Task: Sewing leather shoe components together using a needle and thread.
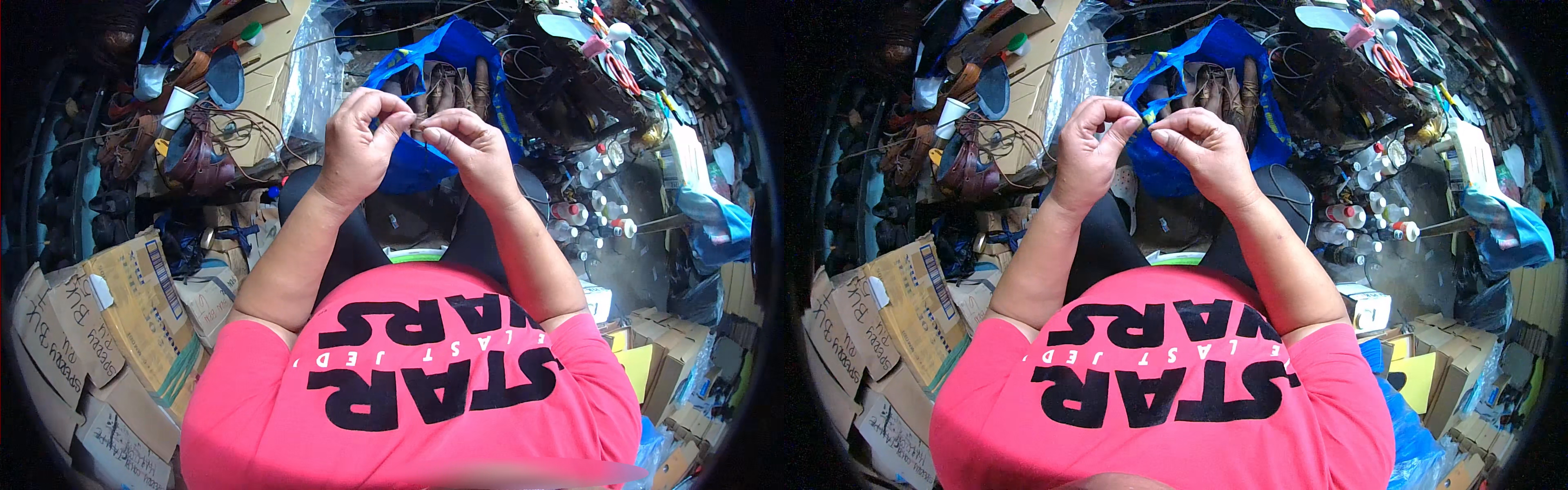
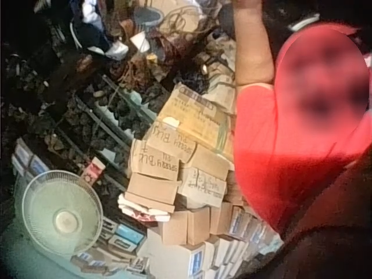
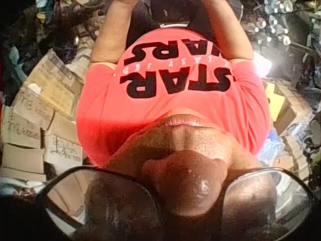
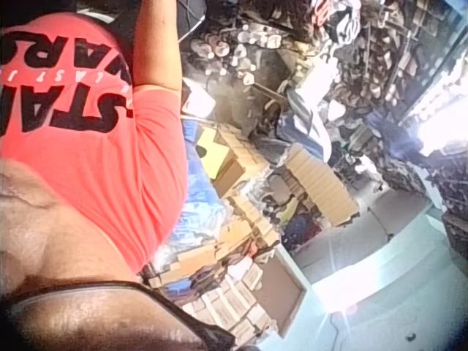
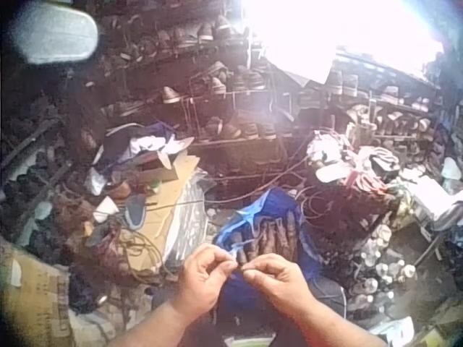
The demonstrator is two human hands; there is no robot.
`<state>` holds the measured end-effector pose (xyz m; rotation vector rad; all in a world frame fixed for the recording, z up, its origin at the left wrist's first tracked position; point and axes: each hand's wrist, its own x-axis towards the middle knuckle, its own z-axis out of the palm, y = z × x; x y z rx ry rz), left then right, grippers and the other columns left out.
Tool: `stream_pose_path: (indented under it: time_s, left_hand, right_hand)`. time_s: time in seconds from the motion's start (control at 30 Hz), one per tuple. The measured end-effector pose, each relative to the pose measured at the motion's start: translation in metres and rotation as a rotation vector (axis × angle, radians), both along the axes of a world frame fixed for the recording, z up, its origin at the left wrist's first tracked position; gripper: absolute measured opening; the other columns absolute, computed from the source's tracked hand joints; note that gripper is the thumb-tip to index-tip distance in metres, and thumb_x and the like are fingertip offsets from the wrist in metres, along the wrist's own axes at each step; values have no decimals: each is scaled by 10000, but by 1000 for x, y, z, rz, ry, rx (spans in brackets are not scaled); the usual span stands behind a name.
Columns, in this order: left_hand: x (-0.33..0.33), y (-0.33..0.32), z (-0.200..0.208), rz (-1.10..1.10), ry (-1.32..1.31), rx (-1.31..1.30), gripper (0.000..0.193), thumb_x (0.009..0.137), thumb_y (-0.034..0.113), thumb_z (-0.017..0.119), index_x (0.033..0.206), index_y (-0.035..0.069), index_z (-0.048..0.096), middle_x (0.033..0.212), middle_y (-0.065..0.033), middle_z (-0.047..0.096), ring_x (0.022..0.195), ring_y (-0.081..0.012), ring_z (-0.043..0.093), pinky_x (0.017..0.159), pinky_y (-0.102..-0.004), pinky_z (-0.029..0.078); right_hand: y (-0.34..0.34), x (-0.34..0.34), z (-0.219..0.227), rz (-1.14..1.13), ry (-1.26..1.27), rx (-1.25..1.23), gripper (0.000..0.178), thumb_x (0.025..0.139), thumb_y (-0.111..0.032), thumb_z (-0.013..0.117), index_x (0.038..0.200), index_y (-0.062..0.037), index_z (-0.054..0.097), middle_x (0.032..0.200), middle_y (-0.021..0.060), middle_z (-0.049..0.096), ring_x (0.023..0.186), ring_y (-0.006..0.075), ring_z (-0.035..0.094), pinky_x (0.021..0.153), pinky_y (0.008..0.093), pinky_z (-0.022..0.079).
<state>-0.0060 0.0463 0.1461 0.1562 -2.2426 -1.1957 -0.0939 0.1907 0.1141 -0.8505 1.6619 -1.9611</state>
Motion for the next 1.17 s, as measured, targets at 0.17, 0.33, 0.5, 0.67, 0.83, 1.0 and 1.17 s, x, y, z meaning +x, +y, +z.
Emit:
stream_pose_path:
  time_s: [0.17,0.33,0.5,0.67,0.83,1.0,1.17]
  left_hand:
    - [0,2,-3,-70,58,80,45,770,45,661,810,30,647,823,-52,601,780,-156,566,713,-262,453]
    - [3,2,-1,-127,38,52,94,768,51,669,862,40,665,868,-59,610,838,-164,564,758,-271,444]
    - [1,2,0,-108,21,-62,64,758,41,669,813,29,639,845,-82,600,817,-182,563,752,-276,443]
    - [-3,6,-1,-110,47,-103,60,795,57,632,803,23,583,822,-72,561,771,-172,534,714,-267,431]
    - [-5,8,-7,-42,10,-7,72,838,81,593,819,22,556,817,-54,530,759,-142,507,690,-252,419]
    - [-6,11,-9,-48,7,62,79,852,85,589,824,18,557,806,-33,517,736,-103,493,681,-228,415]
    - [-7,11,-24,-149,3,495,86,884,115,565,945,60,592,875,-53,564,800,-100,540,737,-241,450]
  right_hand:
    - [2,1,1,14,-84,3,134,800,-119,675,857,1,664,872,27,579,776,83,546,682,208,438]
    - [2,1,1,29,-44,-17,139,801,-124,676,852,5,661,862,21,577,763,74,537,671,204,429]
    - [2,1,1,19,-11,1,133,805,-122,671,840,5,658,846,17,577,758,72,528,672,201,420]
    - [3,2,0,42,-43,-10,140,812,-123,664,869,4,652,847,13,583,769,69,528,693,201,421]
    - [3,7,7,59,-339,-142,177,815,-106,662,953,2,635,896,14,591,812,67,549,737,203,444]
    - [-2,6,-2,-6,-237,-151,140,797,-72,675,913,1,648,867,19,597,794,69,557,714,198,451]
    - [-1,3,-5,-14,-217,-133,109,798,-81,677,884,-16,660,878,21,593,775,72,559,696,191,451]
